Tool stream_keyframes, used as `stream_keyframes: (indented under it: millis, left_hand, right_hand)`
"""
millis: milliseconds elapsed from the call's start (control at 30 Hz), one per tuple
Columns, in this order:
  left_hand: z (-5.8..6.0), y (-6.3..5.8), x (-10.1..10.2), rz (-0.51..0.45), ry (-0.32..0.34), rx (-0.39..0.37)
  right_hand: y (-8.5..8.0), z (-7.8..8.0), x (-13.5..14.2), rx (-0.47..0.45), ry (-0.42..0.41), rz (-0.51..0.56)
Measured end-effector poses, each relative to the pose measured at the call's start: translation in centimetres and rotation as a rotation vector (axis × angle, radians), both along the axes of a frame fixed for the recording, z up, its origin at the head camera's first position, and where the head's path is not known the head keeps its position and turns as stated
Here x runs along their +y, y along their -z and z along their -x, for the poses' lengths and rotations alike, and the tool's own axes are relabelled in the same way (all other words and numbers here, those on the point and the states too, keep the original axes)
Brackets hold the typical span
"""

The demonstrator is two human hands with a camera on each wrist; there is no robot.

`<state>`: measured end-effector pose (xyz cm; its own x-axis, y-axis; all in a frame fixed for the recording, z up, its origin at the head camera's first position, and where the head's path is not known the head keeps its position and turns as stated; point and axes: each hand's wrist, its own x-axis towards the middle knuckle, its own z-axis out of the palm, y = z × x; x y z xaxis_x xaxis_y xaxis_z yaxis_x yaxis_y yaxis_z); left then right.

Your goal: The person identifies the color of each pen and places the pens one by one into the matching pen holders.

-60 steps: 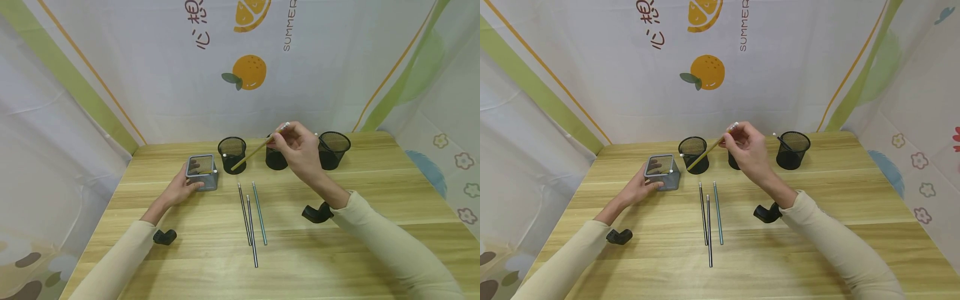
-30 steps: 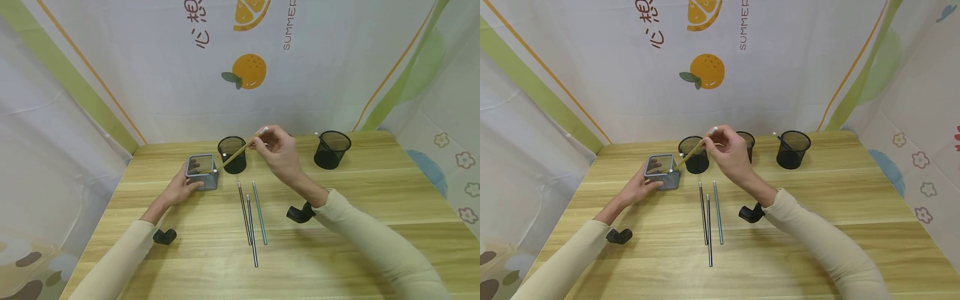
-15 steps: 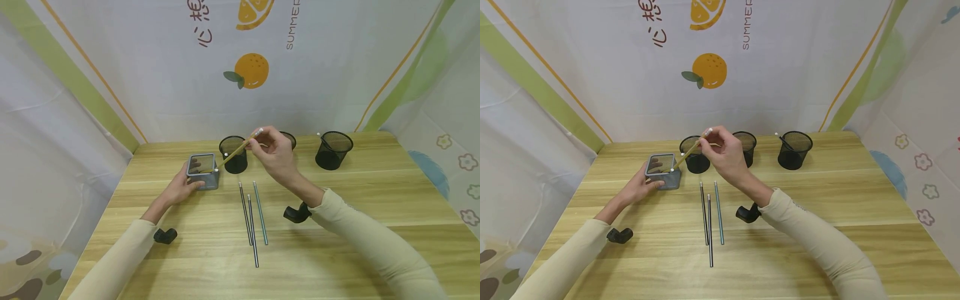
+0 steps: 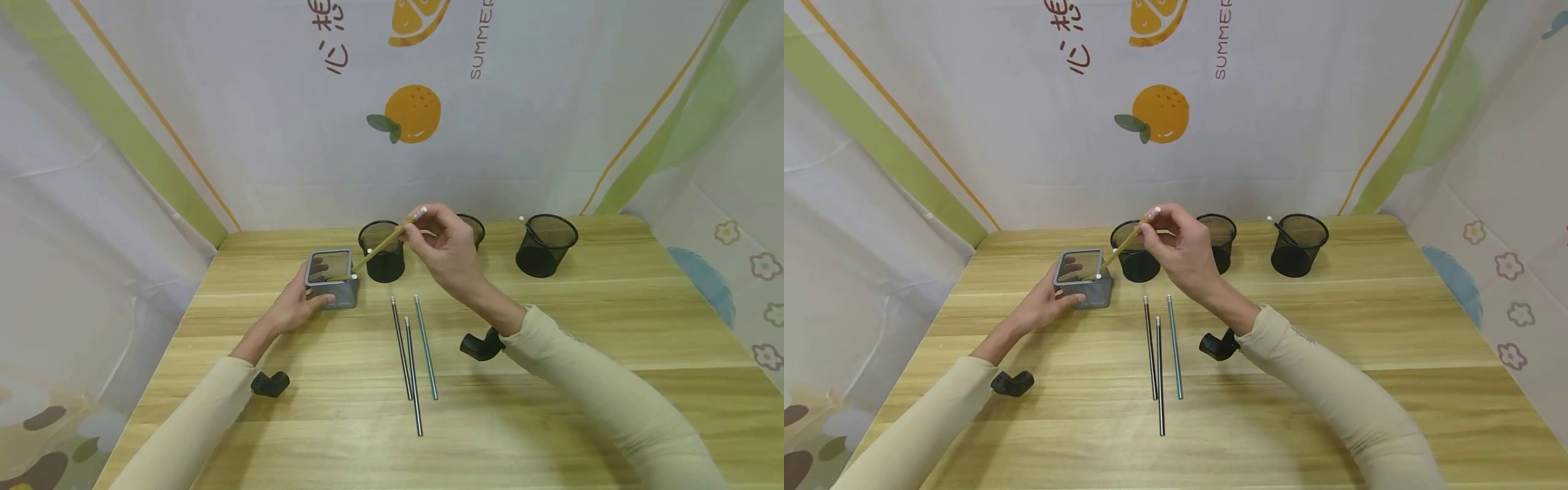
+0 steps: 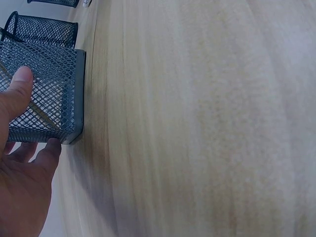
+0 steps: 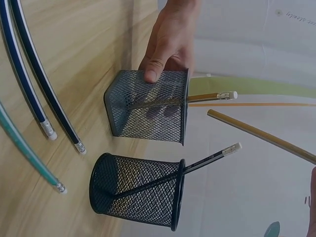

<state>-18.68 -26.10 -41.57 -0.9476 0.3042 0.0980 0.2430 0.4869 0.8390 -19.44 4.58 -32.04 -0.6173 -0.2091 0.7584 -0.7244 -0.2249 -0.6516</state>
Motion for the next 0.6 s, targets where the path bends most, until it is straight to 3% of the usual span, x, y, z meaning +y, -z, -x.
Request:
stream_keyframes:
  millis: [367, 600]
  left_hand:
    - [0.0, 0.0, 0.0, -0.004, 0.004, -0.003]
    - [0.0, 0.0, -0.1, -0.004, 0.009, 0.005]
  right_hand:
    - [0.4, 0.4, -1.3, 0.079, -0.001, -0.033]
    - [-0.2, 0.3, -2.9, 0.249, 0.017, -0.113]
